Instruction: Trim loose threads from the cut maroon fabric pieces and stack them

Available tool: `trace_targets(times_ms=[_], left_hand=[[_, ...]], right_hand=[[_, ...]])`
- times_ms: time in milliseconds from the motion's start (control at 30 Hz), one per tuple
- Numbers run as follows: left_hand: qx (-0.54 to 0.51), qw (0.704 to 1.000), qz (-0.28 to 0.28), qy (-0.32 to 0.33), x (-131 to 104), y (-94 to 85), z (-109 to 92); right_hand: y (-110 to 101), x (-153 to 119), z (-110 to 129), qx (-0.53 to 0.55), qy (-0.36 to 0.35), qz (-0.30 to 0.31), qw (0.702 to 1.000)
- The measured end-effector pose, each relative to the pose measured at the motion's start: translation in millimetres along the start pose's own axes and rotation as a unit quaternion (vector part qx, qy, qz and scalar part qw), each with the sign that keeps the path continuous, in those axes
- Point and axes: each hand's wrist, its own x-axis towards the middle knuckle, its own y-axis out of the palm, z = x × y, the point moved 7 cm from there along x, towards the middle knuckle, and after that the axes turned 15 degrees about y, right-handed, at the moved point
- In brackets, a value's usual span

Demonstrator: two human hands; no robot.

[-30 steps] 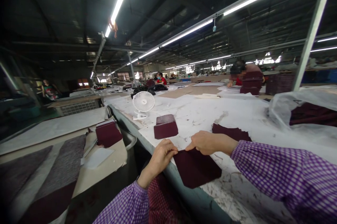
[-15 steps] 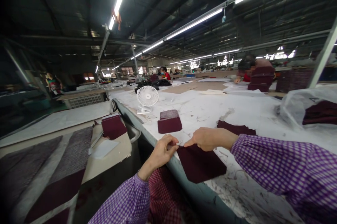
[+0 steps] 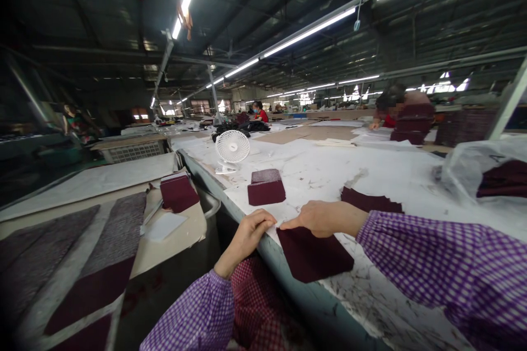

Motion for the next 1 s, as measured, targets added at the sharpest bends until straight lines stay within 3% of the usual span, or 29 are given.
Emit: trace_targets(times_ms=[100, 233, 400, 467, 633, 767, 867, 1000], left_hand=[[-0.033, 0.998, -0.036, -0.028, -1, -5.7, 4], [0.036, 0.998, -0.047, -0.025, 1, 5.1, -13], [0.139, 0.982, 0.128, 0.011, -1, 31.1, -36], [0.157, 0.976, 0.151, 0.0, -6, 25.2, -35], [0.168, 0.976, 0.141, -0.007, -18, 9.2, -36], [0.159, 0.981, 0.109, 0.006, -13, 5.8, -40], [0.16, 0.982, 0.101, -0.021, 8, 2.9, -25], [0.218, 0.97, 0.087, -0.067, 43, -1.7, 16]], right_hand=[[3, -1, 9, -0.044, 0.003, -0.022, 0.999], [10, -5, 5, -0.052, 0.039, -0.068, 0.996], [28, -24, -21, -0.03, 0.096, -0.064, 0.993], [31, -32, -31, 0.002, 0.115, -0.048, 0.992], [27, -33, -46, 0.072, 0.159, -0.013, 0.985], [31, -22, -48, 0.181, 0.169, -0.061, 0.967], [45, -15, -48, 0.274, 0.186, -0.035, 0.943], [45, -14, -59, 0.308, 0.192, -0.014, 0.932]])
